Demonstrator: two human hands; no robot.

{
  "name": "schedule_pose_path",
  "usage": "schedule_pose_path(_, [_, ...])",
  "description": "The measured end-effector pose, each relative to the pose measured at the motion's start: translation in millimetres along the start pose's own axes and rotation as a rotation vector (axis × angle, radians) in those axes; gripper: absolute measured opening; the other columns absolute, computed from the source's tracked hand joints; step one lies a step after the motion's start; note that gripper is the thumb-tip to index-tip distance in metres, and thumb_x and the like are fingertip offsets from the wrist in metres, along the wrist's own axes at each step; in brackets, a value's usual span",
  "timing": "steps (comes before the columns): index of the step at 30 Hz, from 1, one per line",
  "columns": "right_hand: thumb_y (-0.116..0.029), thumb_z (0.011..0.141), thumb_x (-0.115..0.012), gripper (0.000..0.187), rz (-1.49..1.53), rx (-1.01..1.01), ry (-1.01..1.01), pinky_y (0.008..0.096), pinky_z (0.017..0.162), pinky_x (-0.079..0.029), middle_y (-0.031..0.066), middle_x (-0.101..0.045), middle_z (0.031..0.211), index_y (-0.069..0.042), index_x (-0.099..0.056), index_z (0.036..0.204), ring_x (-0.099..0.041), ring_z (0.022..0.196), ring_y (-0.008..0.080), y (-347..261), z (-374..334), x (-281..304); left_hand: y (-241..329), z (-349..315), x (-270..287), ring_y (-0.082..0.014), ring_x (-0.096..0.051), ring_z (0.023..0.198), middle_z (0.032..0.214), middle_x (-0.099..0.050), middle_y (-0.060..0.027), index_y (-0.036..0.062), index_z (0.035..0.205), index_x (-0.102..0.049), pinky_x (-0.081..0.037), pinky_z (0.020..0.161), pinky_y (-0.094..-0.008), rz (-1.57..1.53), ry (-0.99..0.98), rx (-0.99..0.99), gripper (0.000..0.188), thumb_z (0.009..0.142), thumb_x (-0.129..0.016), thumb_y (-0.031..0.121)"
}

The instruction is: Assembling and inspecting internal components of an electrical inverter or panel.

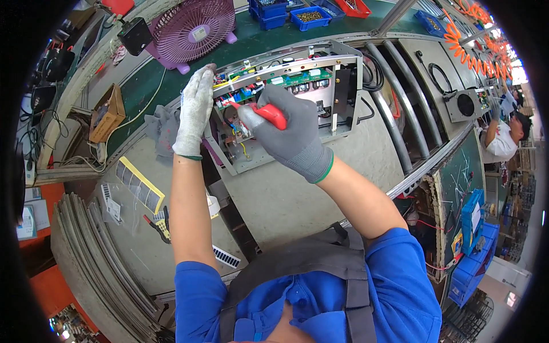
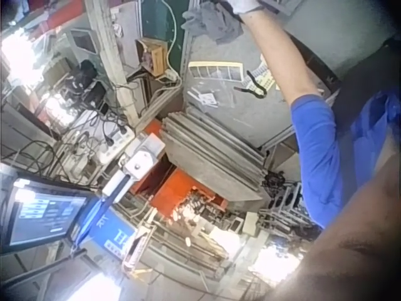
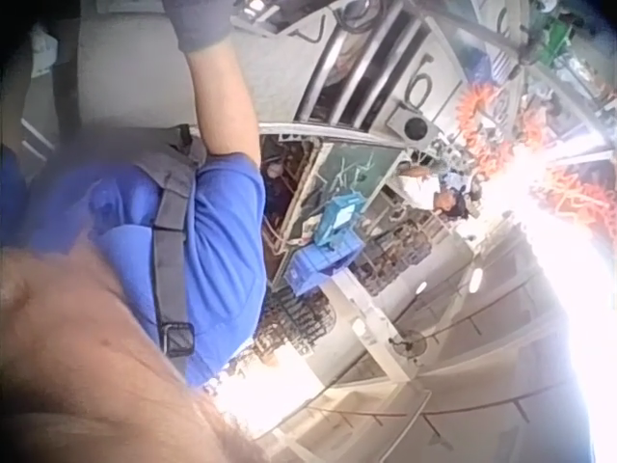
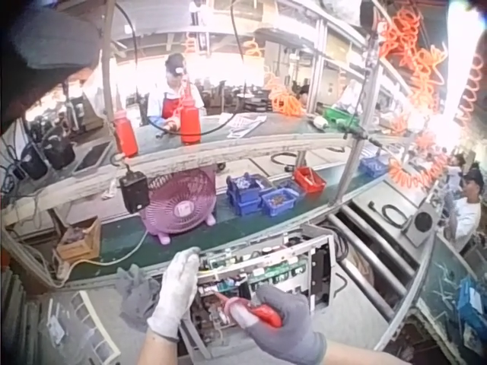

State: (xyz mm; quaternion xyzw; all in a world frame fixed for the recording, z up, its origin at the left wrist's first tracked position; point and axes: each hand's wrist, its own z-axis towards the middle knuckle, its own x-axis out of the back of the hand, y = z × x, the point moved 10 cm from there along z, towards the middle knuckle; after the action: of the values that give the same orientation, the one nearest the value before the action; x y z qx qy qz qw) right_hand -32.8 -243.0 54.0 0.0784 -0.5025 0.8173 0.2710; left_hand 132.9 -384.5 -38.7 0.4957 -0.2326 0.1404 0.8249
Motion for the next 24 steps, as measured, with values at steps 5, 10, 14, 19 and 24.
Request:
schedule_pose_path(5, [-0.017,0.082,-0.079,0.028,0.003,-0.077,-0.025,0.029,0.055,-0.045,0.009,-0.056,0.064,-0.004,-0.055,0.075,-0.05,0.056,0.0118,1,2,4,3,-2,2,-0.0358,-0.058,0.113,0.12,-0.061,-0.0215,0.0002,0.124,-0.06,-0.045,0.1,-0.0403,0.057,-0.008,-0.099,0.037,0.104,-0.043,0.026])
schedule_pose_path(10, [-0.018,0.083,-0.078,0.028,0.024,-0.039,0.004,0.0287,0.055,-0.045,0.0083,-0.056,0.064,-0.004,-0.055,0.075,-0.05,0.058,0.0103,5,2,5,-4,0,2,-0.0353,-0.058,0.113,0.12,-0.061,-0.0214,0.0002,0.123,-0.061,-0.045,0.1,-0.0399,-0.079,0.008,0.05,0.036,0.104,-0.043,0.024])
schedule_pose_path(14, [-0.019,0.083,-0.079,0.029,0.045,-0.036,0.007,0.0285,0.055,-0.045,0.0082,-0.056,0.065,-0.003,-0.055,0.076,-0.05,0.058,0.0104,1,2,6,5,-1,1,-0.0352,-0.058,0.114,0.121,-0.061,-0.0214,-0.0003,0.123,-0.061,-0.044,0.101,-0.0395,0.0,0.003,-0.083,0.036,0.104,-0.043,0.024])
schedule_pose_path(19, [-0.02,0.083,-0.078,0.03,-0.007,-0.057,-0.003,0.0287,0.055,-0.045,0.0079,-0.054,0.065,-0.004,-0.055,0.077,-0.049,0.057,0.0115,5,6,5,-2,1,0,-0.036,-0.057,0.116,0.124,-0.06,-0.0215,-0.0028,0.123,-0.06,-0.044,0.102,-0.0397,-0.037,-0.014,0.055,0.038,0.104,-0.042,0.024])
schedule_pose_path(24, [-0.021,0.083,-0.078,0.029,0.03,-0.044,-0.002,0.0287,0.055,-0.045,0.008,-0.054,0.065,-0.004,-0.055,0.077,-0.049,0.057,0.0119,2,2,3,-10,4,2,-0.0361,-0.056,0.119,0.125,-0.06,-0.0217,-0.0024,0.124,-0.061,-0.043,0.103,-0.0396,-0.069,-0.045,0.04,0.039,0.104,-0.043,0.026])
